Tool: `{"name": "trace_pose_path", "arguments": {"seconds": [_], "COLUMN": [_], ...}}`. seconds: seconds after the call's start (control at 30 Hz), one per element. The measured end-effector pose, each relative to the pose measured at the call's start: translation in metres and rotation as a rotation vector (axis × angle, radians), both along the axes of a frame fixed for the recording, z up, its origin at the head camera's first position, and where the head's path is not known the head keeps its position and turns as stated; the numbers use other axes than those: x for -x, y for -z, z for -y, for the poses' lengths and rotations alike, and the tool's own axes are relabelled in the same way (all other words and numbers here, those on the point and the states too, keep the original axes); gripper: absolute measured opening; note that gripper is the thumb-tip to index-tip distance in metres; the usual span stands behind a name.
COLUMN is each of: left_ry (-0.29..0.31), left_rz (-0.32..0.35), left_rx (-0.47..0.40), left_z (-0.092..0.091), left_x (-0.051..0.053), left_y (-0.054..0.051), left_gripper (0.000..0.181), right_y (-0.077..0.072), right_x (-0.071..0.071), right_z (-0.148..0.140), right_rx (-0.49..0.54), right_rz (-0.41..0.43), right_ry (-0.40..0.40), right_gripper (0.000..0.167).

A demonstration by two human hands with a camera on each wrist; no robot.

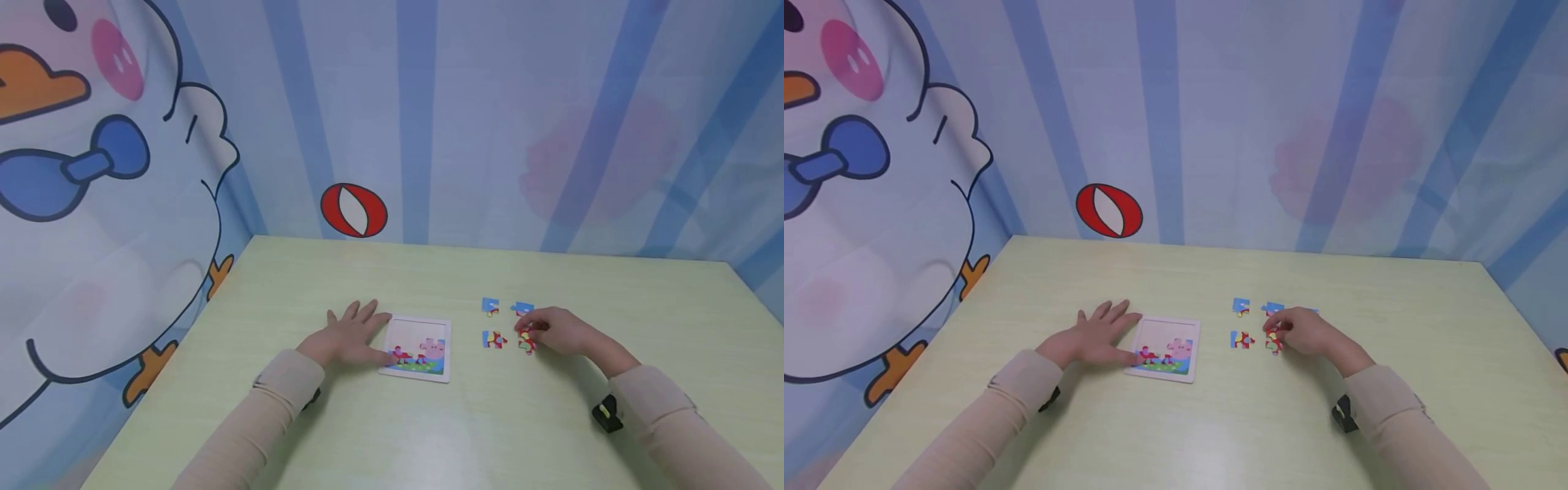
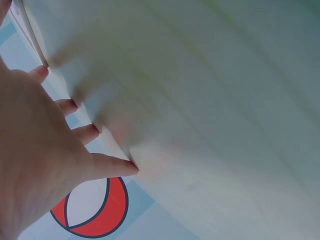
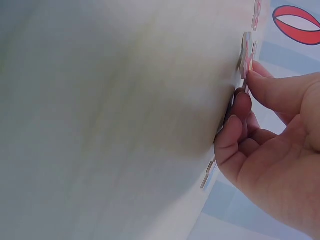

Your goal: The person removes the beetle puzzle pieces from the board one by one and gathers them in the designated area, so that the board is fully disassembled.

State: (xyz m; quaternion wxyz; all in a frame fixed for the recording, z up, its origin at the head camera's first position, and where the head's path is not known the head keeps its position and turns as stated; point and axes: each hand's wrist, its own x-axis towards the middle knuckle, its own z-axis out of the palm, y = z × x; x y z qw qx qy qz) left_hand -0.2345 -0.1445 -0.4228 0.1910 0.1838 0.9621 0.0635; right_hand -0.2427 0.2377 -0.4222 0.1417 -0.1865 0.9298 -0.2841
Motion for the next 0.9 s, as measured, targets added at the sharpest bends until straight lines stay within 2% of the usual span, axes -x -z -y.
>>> {"name": "trace_pose_path", "arguments": {"seconds": [0.57, 0.77, 0.9], "left_ry": [-0.003, -0.005, -0.006], "left_rz": [0.004, 0.006, 0.005], "left_rx": [0.0, 0.003, 0.005], "left_z": [-0.001, -0.001, -0.001], "left_x": [0.0, -0.001, -0.001], "left_y": [0.0, -0.001, -0.002], "left_gripper": [0.085, 0.085, 0.085], "right_y": [-0.002, -0.009, -0.016], "right_x": [-0.001, 0.0, 0.001], "right_z": [-0.002, -0.001, 0.002], "right_rx": [0.014, 0.028, 0.076], "right_rz": [-0.01, -0.029, -0.011], "right_ry": [-0.014, -0.015, -0.026], "right_gripper": [0.021, 0.025, 0.028]}}
